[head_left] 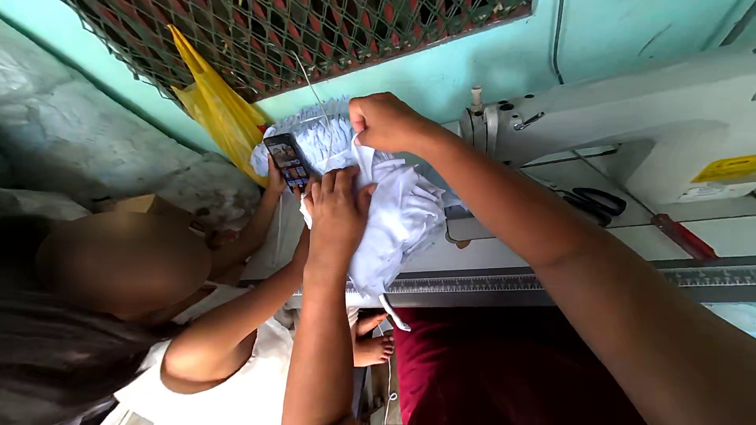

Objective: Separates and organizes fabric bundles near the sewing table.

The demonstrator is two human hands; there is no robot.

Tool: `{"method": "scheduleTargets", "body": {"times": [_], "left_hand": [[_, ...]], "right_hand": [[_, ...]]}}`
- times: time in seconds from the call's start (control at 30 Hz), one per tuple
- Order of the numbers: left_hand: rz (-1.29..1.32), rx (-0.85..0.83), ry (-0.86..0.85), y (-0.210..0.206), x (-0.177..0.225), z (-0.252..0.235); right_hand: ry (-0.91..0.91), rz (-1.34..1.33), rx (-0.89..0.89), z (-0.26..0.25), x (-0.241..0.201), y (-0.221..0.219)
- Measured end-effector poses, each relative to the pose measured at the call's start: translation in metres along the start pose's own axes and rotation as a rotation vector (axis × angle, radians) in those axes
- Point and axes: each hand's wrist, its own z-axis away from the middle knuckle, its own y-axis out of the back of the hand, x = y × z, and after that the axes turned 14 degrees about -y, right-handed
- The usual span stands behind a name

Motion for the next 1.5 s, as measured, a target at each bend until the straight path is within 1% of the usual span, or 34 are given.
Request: {"method": "scheduleTargets", "body": {"times": [0.07, 0.13, 0.17, 0.2, 0.27, 0.3, 0.37, 0.43, 0.53, 0.6, 0.67, 0.7, 0.73, 0.77, 0.8, 0.83, 0.87, 0.9, 0.93, 0.97, 1.0, 1.03, 1.1, 1.13, 1.17, 1.23, 1.3, 1.37, 1.4, 1.43, 1.47, 1.5], "left_hand": [[0.017, 0.006, -0.001, 0.0, -0.001, 0.003], [0.001, 0.016, 0.01, -0.002, 0.0, 0.005], [-0.01, 0.024, 0.005, -0.003, 0.0, 0.007], [-0.018, 0.029, -0.001, -0.003, 0.0, 0.008], [-0.017, 0.032, 0.003, -0.003, 0.001, 0.012], [-0.014, 0.04, 0.005, -0.003, 0.001, 0.013], [-0.018, 0.054, -0.001, -0.004, 0.002, 0.014], [-0.021, 0.051, 0.0, -0.004, 0.004, 0.015], [-0.028, 0.059, 0.0, -0.005, 0.004, 0.015], [-0.028, 0.053, 0.004, -0.005, 0.004, 0.015], [-0.026, 0.055, -0.002, -0.004, 0.004, 0.015], [-0.02, 0.052, -0.003, -0.004, 0.004, 0.015], [-0.009, 0.044, -0.001, -0.003, 0.004, 0.014], [-0.001, 0.037, 0.0, -0.003, 0.004, 0.014], [-0.002, 0.034, -0.011, -0.003, 0.003, 0.014], [-0.002, 0.036, -0.026, -0.004, 0.002, 0.016], [0.023, 0.046, -0.03, -0.005, 0.003, 0.018], [0.075, 0.065, -0.009, -0.005, 0.007, 0.02], [0.173, 0.086, 0.055, -0.003, 0.015, 0.018], [0.33, 0.045, 0.152, 0.002, 0.022, 0.009], [0.396, 0.007, 0.226, 0.01, 0.029, 0.003], [0.356, -0.066, 0.262, 0.02, 0.032, 0.002], [0.164, 0.03, 0.142, 0.004, 0.016, 0.016], [0.078, 0.039, 0.062, -0.001, 0.009, 0.019], [0.018, 0.016, 0.024, -0.002, 0.006, 0.019], [-0.013, -0.039, 0.014, 0.0, 0.005, 0.016], [0.014, -0.019, 0.004, -0.002, 0.002, 0.012], [0.024, -0.032, 0.018, -0.003, 0.002, 0.011], [0.02, -0.041, 0.026, -0.004, 0.003, 0.011], [0.017, -0.035, 0.025, -0.004, 0.003, 0.011], [0.013, -0.028, 0.02, -0.003, 0.004, 0.011], [0.012, -0.016, 0.009, -0.002, 0.005, 0.011]], "right_hand": [[0.093, -0.194, -0.12, 0.007, -0.012, 0.004], [0.189, -0.492, -0.335, 0.018, -0.018, 0.005], [0.214, -0.556, -0.391, 0.025, -0.019, 0.007], [0.238, -0.515, -0.357, 0.032, -0.018, 0.011], [0.246, -0.208, -0.16, 0.04, -0.009, 0.015], [0.215, -0.051, -0.1, 0.041, -0.003, 0.013], [0.115, 0.173, -0.1, 0.04, 0.008, 0.007], [0.058, 0.24, -0.106, 0.035, 0.015, -0.001], [0.063, 0.186, -0.089, 0.021, 0.024, -0.007], [0.02, 0.176, -0.071, 0.013, 0.028, -0.01], [-0.043, 0.173, -0.014, 0.012, 0.03, -0.011], [-0.042, 0.144, 0.051, 0.016, 0.03, -0.011], [0.011, 0.09, 0.153, 0.023, 0.028, -0.013], [0.115, 0.009, 0.265, 0.033, 0.022, -0.015], [0.268, -0.115, 0.358, 0.044, 0.014, -0.02], [0.428, -0.247, 0.385, 0.058, 0.002, -0.028], [0.568, -0.359, 0.347, 0.073, -0.011, -0.041], [0.649, -0.406, 0.261, 0.087, -0.022, -0.055], [0.674, -0.375, 0.188, 0.097, -0.029, -0.068], [0.674, -0.313, 0.162, 0.101, -0.033, -0.079], [0.648, -0.269, 0.173, 0.1, -0.033, -0.087], [0.607, -0.258, 0.2, 0.098, -0.032, -0.091], [0.518, -0.28, 0.235, 0.091, -0.029, -0.089], [0.484, -0.295, 0.223, 0.088, -0.026, -0.085], [0.457, -0.298, 0.197, 0.082, -0.021, -0.081], [0.363, -0.256, 0.177, 0.07, -0.009, -0.072], [0.195, -0.118, 0.189, 0.06, 0.006, -0.059], [0.03, 0.005, 0.239, 0.058, 0.014, -0.043], [0.023, 0.001, 0.298, 0.061, 0.015, -0.038], [0.097, -0.051, 0.393, 0.066, 0.013, -0.038], [0.229, -0.137, 0.453, 0.073, 0.007, -0.041], [0.376, -0.229, 0.434, 0.079, 0.0, -0.046]]}}
